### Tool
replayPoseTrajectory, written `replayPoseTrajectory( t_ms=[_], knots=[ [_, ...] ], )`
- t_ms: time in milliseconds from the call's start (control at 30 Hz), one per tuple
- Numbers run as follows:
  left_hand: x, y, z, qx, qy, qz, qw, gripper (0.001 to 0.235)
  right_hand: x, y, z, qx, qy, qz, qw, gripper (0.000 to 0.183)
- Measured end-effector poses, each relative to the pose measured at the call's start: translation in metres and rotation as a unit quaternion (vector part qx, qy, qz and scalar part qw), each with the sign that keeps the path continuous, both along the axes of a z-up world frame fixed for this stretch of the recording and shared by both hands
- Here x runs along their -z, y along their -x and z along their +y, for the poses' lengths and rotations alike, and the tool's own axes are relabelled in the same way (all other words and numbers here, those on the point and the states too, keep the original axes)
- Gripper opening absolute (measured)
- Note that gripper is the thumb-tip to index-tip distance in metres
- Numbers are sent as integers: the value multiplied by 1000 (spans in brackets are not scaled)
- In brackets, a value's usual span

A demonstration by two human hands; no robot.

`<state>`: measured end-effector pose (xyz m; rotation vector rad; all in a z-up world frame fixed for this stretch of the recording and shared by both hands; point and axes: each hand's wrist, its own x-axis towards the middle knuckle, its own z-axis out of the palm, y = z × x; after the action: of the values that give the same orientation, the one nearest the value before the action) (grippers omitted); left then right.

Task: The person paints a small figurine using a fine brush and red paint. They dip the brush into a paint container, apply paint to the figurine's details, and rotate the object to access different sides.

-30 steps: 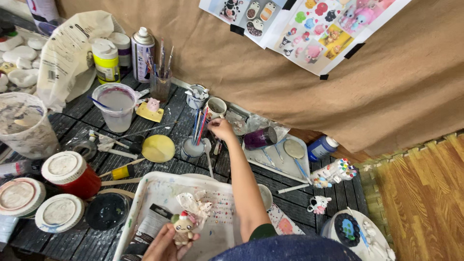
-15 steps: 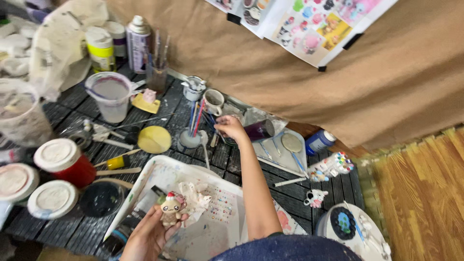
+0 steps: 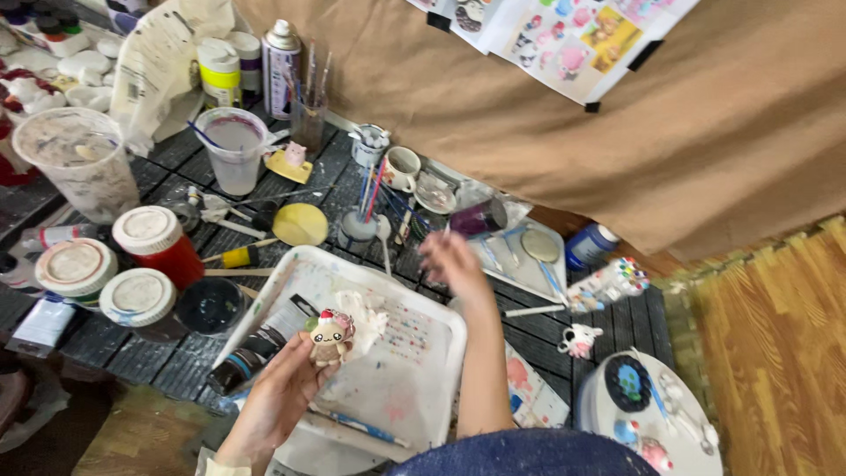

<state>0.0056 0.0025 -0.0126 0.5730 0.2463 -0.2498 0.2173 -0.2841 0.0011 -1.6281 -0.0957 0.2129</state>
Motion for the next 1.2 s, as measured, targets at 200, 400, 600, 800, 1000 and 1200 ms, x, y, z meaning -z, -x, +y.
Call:
replayPoseTrajectory(
  t_ms=[200, 400, 600, 800, 1000, 1200],
  knots=[
    [-10, 17, -50, 76, -10, -88, 993, 37, -43, 196, 9, -140, -50, -39, 988, 58],
    [-19, 22, -93, 152, -26, -34, 988, 45, -15, 225, -33, -51, -132, -12, 990, 37],
    [-19, 16, -113, 170, -15, 2, 985, 48, -30, 214, -51, 18, -98, 35, 994, 27],
    [2, 12, -112, 150, -53, 27, 987, 35, -24, 219, -51, 59, -87, 31, 994, 30],
    [5, 16, -117, 135, -59, 38, 988, 30, -20, 197, -42, 140, -236, 25, 961, 26],
    [-8, 20, -112, 150, -45, 5, 988, 35, -34, 201, -9, 190, -142, 20, 971, 20]
  ],
)
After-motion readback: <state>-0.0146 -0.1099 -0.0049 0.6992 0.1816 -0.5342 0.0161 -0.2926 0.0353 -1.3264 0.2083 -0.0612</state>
